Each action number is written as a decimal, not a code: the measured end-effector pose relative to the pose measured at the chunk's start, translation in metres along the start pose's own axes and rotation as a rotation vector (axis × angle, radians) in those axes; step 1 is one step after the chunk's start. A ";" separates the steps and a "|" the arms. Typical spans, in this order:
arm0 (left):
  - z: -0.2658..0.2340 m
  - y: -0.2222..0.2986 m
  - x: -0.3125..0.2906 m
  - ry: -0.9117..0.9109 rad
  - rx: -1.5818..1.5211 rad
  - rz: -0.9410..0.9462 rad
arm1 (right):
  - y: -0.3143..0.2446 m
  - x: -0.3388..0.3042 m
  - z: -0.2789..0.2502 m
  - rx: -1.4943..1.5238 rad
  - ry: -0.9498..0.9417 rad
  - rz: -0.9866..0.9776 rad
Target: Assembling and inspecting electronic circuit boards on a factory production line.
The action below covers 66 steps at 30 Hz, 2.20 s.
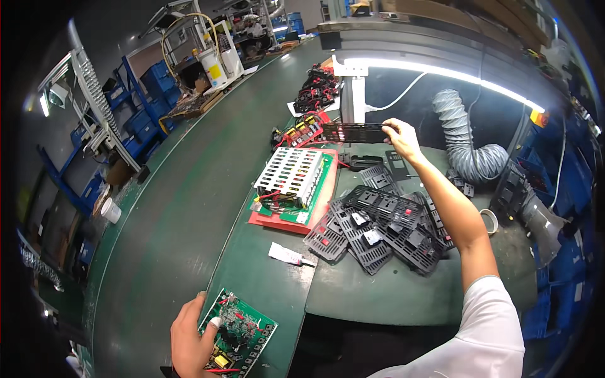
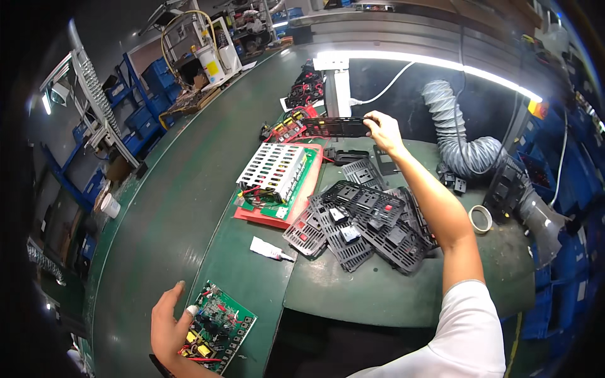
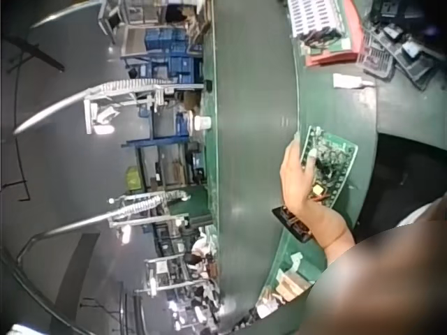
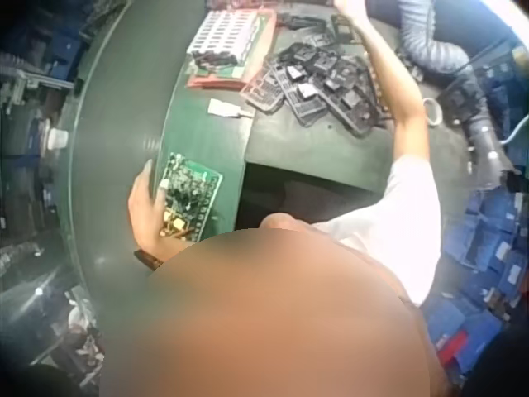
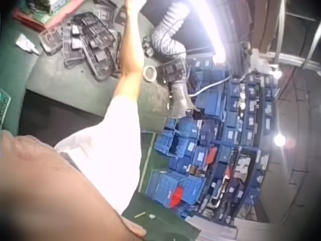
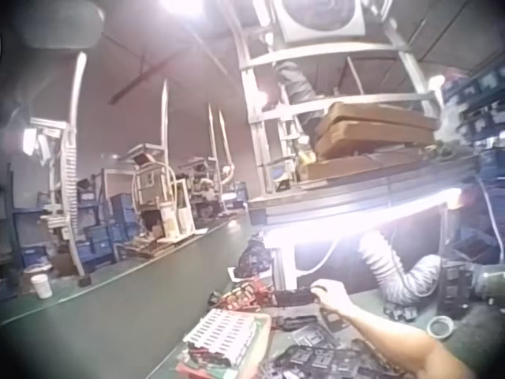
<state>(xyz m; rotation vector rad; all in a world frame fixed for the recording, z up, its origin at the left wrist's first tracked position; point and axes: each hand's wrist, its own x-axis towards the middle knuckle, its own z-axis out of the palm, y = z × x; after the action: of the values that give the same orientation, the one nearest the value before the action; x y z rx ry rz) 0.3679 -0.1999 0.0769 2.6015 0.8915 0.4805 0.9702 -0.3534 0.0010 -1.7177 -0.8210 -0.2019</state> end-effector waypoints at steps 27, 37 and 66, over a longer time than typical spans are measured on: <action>0.016 0.032 -0.002 -0.039 -0.256 0.165 | -0.111 -0.182 0.028 1.303 -0.120 0.632; 0.122 0.051 0.037 -0.140 -1.203 -0.025 | -0.199 -0.284 0.095 1.320 -0.727 0.746; 0.082 0.016 0.039 0.005 -1.247 -0.177 | -0.183 -0.252 0.068 1.065 -0.567 0.708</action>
<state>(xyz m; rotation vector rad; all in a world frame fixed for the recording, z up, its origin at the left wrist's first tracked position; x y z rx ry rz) 0.4396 -0.2046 0.0197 1.3726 0.5181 0.6897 0.6527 -0.3798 -0.0115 -0.9131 -0.4869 1.0655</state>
